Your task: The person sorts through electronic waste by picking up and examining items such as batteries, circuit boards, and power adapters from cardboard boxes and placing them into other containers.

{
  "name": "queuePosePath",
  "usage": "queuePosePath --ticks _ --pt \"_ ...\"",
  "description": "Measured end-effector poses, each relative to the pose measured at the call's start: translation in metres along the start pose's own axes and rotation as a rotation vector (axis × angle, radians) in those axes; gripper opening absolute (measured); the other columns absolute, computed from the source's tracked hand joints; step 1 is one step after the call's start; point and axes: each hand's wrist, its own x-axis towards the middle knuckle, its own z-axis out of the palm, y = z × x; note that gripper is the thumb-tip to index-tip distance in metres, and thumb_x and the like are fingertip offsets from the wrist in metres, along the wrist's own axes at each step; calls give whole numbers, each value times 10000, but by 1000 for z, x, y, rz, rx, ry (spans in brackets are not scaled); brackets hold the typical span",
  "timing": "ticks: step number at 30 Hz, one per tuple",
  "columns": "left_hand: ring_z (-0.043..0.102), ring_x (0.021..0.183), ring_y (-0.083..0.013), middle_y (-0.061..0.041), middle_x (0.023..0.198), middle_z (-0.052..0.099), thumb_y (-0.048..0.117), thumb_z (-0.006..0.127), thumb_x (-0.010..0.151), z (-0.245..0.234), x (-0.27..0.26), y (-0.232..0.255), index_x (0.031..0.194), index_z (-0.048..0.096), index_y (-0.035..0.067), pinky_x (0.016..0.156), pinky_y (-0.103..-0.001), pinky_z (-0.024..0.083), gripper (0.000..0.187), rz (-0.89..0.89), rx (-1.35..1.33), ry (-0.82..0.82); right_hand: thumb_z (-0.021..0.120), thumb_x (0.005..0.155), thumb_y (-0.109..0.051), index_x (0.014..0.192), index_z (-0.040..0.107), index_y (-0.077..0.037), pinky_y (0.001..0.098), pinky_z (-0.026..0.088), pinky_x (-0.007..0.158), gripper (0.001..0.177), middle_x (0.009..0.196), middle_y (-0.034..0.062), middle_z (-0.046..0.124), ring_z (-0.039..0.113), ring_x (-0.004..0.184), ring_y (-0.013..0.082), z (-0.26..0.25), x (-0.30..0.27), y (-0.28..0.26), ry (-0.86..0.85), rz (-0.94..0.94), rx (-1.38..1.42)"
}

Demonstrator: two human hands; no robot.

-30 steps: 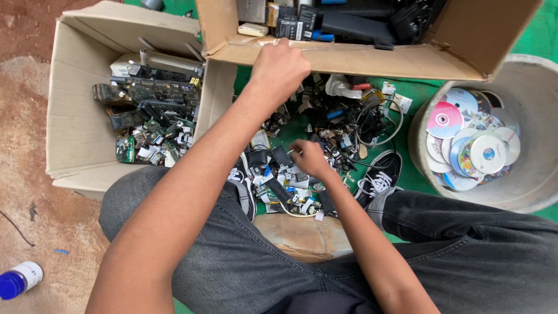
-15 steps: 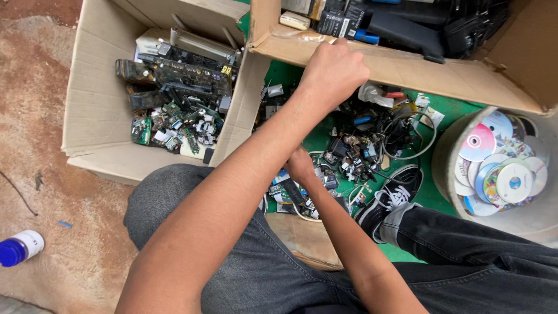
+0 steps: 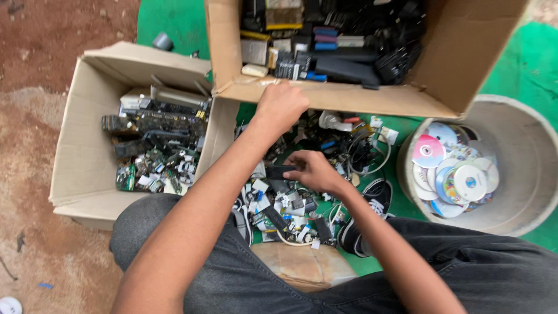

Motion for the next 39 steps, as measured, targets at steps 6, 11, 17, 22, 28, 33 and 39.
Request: queuePosePath --ticks 6,11,17,22,28,33,39 --pt "722 895 -384 -109 829 720 89 643 871 -10 -11 -7 902 758 173 719 -540 621 146 -58 -89 -221 825 794 -108 1044 754 -43 380 592 689 268 878 152 745 719 770 256 -108 -90 -88 129 -108 -1" --pt "736 920 -420 -180 916 717 24 658 839 -59 1 -2 1070 738 56 756 -555 616 247 -145 -113 -349 812 814 15 1093 760 -57 375 642 681 294 906 154 752 745 788 295 -140 -120 -105 456 -407 26" --pt "776 968 -349 -195 1031 788 376 441 1065 -239 -1 57 1241 735 84 859 -476 618 451 -378 -1125 -416 796 815 90 982 812 -43 353 656 677 214 994 120 706 690 910 300 -139 -135 -106 865 -803 -211" --pt "665 883 -127 -106 964 758 168 856 807 -271 -19 77 1336 674 30 845 -273 631 576 -328 -1549 -278 803 813 121 837 815 -71 374 571 649 194 986 138 660 635 800 289 -137 -136 -116 1017 -991 -427" --pt "660 825 -102 -86 891 763 106 901 749 -261 -22 79 1294 724 95 757 -231 617 573 -311 -1550 -169 858 775 69 1156 745 -50 404 631 763 415 1200 196 573 680 958 321 -141 -144 -120 928 -796 -255" --pt "664 852 -108 -87 911 770 104 893 760 -270 -18 78 1293 727 113 784 -248 619 558 -294 -1502 -154 856 713 75 1356 598 23 338 622 662 695 1134 166 678 675 904 236 -140 -149 -127 632 -582 140" --pt "660 814 -102 -72 867 756 61 901 739 -259 -18 72 1212 759 82 750 -230 609 494 -333 -1491 -80 769 832 61 1257 669 64 316 642 680 437 1022 136 720 662 854 163 -131 -147 -122 580 -464 374"
